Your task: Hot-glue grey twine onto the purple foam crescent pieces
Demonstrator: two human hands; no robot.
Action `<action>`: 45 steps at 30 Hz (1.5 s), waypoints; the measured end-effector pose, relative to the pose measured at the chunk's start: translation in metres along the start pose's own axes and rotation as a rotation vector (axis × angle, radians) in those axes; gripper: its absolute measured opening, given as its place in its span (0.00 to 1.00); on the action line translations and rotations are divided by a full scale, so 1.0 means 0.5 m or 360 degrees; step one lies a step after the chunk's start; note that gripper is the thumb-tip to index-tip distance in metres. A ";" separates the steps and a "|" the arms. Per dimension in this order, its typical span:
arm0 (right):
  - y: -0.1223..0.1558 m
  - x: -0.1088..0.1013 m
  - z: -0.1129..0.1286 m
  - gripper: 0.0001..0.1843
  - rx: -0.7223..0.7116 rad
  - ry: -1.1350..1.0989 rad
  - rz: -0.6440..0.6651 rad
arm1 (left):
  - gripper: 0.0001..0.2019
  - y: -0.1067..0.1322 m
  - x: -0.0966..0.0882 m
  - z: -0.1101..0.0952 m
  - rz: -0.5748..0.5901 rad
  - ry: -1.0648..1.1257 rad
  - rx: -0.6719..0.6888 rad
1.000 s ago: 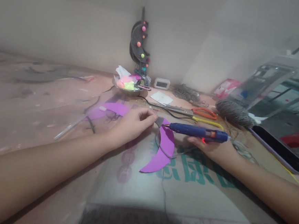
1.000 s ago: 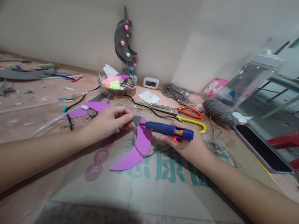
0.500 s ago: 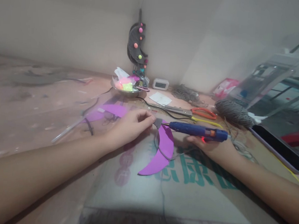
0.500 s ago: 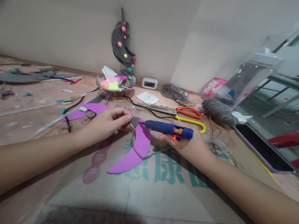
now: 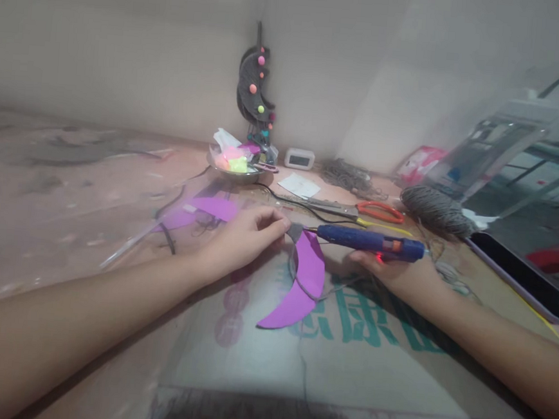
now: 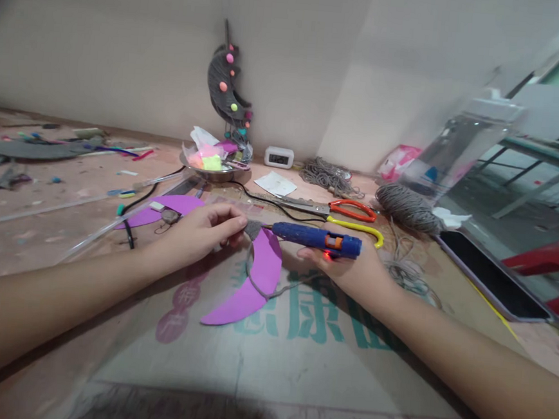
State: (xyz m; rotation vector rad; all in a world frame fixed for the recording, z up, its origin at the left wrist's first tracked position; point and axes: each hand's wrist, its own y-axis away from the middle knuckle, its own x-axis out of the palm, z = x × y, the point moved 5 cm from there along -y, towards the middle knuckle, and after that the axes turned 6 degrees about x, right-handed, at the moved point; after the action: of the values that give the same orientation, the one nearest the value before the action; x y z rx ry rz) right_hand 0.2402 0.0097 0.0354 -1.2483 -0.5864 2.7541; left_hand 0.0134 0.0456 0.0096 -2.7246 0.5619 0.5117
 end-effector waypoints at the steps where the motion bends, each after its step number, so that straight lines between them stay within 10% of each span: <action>1: 0.000 0.000 -0.001 0.09 -0.0002 0.0006 -0.0008 | 0.16 0.000 0.000 0.000 0.0003 -0.0004 0.0007; 32: -0.023 -0.028 -0.017 0.11 0.0150 -0.0046 -0.0062 | 0.15 -0.006 0.008 0.013 -0.0067 0.0230 0.0068; 40: -0.145 -0.071 -0.003 0.19 0.0384 -0.0314 0.0013 | 0.14 -0.008 0.006 0.002 -0.0050 0.0133 0.0050; 45: -0.265 -0.030 -0.008 0.19 0.0271 0.0239 -0.0020 | 0.13 -0.006 0.001 -0.003 -0.0079 0.0119 0.0026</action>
State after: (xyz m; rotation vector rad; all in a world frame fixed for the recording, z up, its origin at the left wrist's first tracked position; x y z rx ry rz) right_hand 0.2399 0.1303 0.0920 -1.3890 -0.3382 2.6056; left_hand 0.0156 0.0477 0.0115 -2.7440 0.5129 0.3922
